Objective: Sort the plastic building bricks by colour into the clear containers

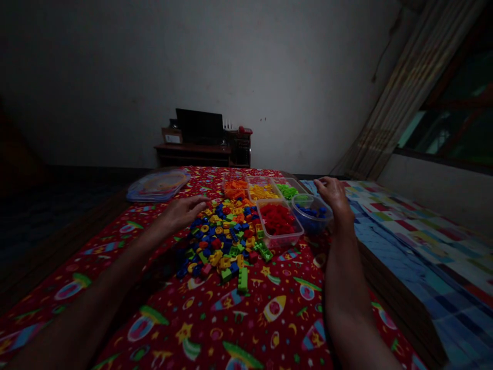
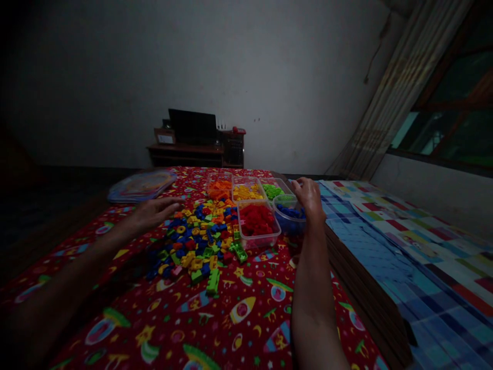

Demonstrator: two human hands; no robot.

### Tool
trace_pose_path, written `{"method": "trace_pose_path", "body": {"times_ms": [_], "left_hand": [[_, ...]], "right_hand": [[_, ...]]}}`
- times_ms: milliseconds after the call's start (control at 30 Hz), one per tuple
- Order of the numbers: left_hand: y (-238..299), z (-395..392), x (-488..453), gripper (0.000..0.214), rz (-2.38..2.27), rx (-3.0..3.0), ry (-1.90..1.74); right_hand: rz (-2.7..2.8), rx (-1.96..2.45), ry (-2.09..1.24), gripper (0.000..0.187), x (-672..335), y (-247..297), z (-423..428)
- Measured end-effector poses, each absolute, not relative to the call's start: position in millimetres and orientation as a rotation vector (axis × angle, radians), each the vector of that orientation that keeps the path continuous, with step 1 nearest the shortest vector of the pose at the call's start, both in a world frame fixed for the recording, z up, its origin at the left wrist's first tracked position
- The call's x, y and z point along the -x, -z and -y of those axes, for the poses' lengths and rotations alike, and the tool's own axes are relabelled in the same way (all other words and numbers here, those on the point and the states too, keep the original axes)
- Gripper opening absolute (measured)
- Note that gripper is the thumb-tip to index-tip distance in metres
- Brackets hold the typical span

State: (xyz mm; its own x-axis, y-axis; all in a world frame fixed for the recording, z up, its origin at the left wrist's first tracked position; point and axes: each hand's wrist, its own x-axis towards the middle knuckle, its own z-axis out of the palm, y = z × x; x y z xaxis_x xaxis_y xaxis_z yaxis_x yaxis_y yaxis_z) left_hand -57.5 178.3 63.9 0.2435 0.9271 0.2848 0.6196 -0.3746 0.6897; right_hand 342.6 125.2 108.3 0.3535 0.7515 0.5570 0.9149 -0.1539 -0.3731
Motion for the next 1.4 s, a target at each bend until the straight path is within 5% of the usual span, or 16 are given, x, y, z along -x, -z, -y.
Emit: {"method": "trace_pose_path", "body": {"times_ms": [333, 533, 833, 1167, 1400], "left_hand": [[16.4, -129.9, 123.3, 0.102, -1.415, -2.346, -0.487], [53.5, -91.0, 87.8, 0.117, -1.444, -2.474, -0.623], [20.7, -105.1, 18.4, 0.061, -1.295, -2.634, -0.967], [-22.5, -183.7, -26.2, 0.048, -1.218, -2.325, -1.046], [-44.6, -207.0, 33.7, 0.045, -1.244, -2.104, -1.120]], "right_hand": [[1.571, 1.624, 0.350, 0.032, -300.8, -132.6, -124.5], [1.759, 1.614, 0.272, 0.028, -262.3, -129.7, -130.8], [2.007, 1.631, 0.422, 0.029, -221.2, -115.4, -135.8], [2.267, 1.569, 0.267, 0.026, -188.7, -101.0, -131.8], [2.359, 1.482, 0.190, 0.028, -176.9, -73.0, -145.1]]}}
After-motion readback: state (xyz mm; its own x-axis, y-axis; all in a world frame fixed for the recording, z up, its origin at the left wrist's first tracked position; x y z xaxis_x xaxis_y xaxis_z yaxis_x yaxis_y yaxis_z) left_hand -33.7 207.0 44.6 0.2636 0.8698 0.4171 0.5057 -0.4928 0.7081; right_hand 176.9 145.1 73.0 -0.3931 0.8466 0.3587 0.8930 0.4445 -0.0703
